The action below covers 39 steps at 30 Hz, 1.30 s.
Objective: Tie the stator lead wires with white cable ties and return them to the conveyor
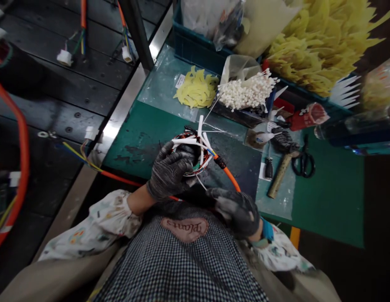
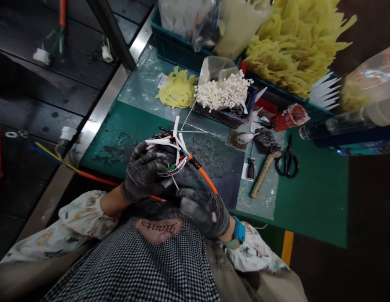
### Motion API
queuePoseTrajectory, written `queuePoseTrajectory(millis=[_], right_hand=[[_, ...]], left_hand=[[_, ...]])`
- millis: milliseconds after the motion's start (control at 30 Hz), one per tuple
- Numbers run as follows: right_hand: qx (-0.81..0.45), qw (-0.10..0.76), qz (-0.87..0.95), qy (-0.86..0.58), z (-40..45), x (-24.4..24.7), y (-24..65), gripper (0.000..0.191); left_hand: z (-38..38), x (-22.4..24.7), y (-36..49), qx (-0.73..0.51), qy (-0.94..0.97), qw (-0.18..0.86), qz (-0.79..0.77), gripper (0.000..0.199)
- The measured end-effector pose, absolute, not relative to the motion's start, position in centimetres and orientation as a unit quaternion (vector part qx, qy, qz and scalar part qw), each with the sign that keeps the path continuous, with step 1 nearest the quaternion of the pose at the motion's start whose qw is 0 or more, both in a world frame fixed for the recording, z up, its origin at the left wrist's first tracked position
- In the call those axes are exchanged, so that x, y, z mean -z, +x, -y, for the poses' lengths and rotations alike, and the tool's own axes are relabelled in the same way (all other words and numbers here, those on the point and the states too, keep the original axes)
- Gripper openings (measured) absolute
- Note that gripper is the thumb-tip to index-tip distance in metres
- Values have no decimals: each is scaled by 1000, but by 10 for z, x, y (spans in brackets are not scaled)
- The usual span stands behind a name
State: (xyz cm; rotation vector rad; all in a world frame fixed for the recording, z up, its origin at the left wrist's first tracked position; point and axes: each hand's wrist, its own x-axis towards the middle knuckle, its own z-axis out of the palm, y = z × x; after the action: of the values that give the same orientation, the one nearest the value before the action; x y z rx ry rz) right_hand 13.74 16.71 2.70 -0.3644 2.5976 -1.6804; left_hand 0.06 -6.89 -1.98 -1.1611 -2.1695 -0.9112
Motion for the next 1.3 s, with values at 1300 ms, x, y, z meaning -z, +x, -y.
queuePoseTrajectory(millis=[1300], right_hand=[[464,-39,-850,-246,-175,-38,46,14]], left_hand=[[74,13,2,357,-422,179,814,10]])
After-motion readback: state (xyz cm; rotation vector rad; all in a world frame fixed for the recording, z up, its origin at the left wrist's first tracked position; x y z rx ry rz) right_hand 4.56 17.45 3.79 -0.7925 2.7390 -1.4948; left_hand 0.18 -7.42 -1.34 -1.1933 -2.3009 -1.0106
